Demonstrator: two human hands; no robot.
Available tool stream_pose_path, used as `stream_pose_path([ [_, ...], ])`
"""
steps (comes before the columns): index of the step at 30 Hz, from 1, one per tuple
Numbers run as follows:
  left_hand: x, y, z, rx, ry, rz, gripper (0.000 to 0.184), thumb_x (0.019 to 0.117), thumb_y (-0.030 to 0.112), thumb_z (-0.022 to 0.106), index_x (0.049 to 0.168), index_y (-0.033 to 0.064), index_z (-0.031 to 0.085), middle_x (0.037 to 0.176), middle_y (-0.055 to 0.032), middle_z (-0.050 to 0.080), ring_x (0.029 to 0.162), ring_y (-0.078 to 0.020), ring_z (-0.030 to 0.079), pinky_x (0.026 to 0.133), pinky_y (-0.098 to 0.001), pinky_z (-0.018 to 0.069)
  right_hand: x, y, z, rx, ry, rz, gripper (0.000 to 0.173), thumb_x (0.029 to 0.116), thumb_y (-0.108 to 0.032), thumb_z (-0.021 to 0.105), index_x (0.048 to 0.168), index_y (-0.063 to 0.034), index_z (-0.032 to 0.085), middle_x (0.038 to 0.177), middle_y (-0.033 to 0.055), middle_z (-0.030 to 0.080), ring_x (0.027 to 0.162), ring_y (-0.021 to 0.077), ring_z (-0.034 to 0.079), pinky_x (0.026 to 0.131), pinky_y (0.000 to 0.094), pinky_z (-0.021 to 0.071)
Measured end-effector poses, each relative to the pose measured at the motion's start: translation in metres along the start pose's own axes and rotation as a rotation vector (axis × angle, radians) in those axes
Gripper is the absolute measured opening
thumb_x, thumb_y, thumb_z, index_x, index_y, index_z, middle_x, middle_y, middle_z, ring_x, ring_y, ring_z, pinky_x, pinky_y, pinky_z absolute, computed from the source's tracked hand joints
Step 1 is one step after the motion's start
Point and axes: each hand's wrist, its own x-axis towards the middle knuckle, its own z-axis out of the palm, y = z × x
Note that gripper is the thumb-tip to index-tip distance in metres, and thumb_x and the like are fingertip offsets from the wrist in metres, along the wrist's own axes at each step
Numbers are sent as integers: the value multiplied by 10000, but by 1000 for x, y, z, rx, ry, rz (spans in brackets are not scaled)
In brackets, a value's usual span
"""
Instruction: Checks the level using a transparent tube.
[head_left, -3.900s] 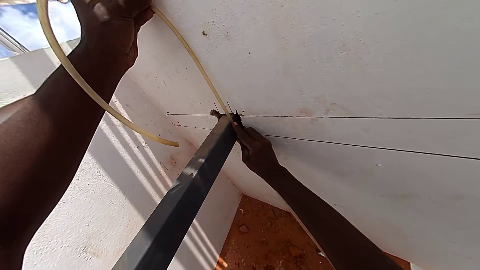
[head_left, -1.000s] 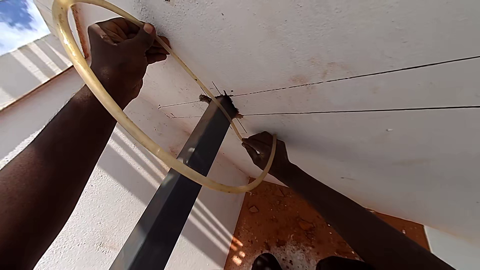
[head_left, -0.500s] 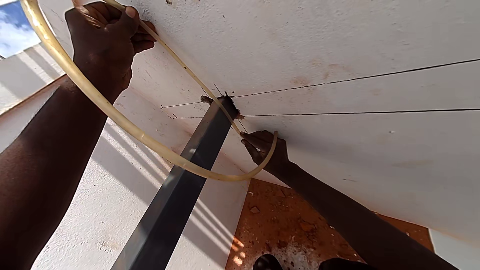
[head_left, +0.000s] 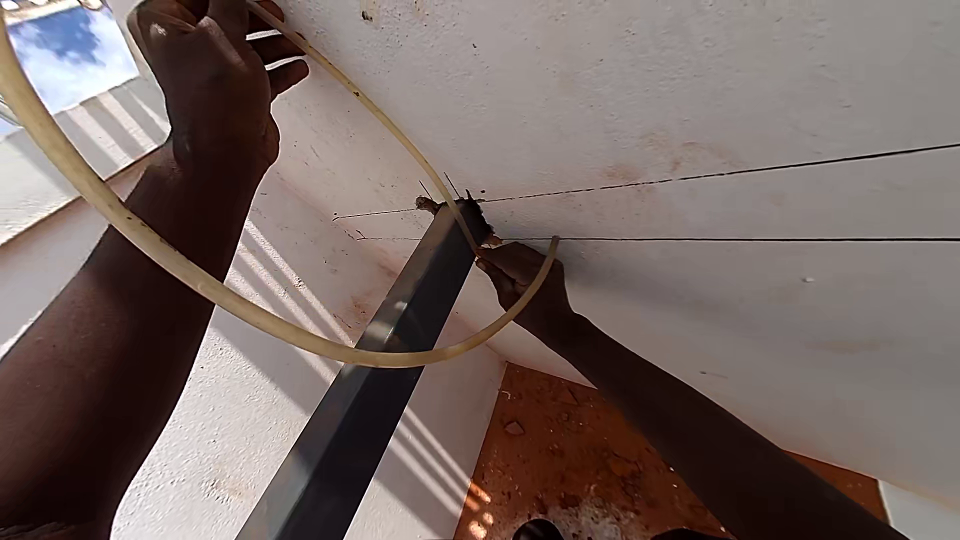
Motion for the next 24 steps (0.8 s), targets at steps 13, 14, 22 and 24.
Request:
stream_pose_path([
  [13,-129,-33,49,383,-561,-249,249,1037,274,631,913,81,727,752,20,673,680,-40,618,670,-250,516,3,-4,-2,34,10,-30,164,926,-32,665,1023,29,782,887,147,736,803,176,708,764,236,570],
  [14,-129,-36,51,358,-533,-247,249,1033,261,639,893,79,735,744,22,689,681,-34,639,683,-243,538,3,-3,-1,35,19,-37,170,930,-45,666,1032,27,782,883,145,738,800,173,707,761,233,569],
  [22,-121,-34,47,47,-340,-398,254,1099,186,499,976,3,625,848,-50,749,776,-129,762,788,-305,651,-32,10,-8,-55,-46,-52,302,1018,-167,600,1231,15,713,935,119,748,827,200,691,763,276,567],
  [24,-108,-30,43,28,-305,-368,240,1102,167,489,969,10,613,838,-45,747,755,-138,765,761,-312,662,-43,16,-10,-22,-63,-35,284,1049,-181,556,1215,25,658,978,128,752,836,184,709,772,279,581],
])
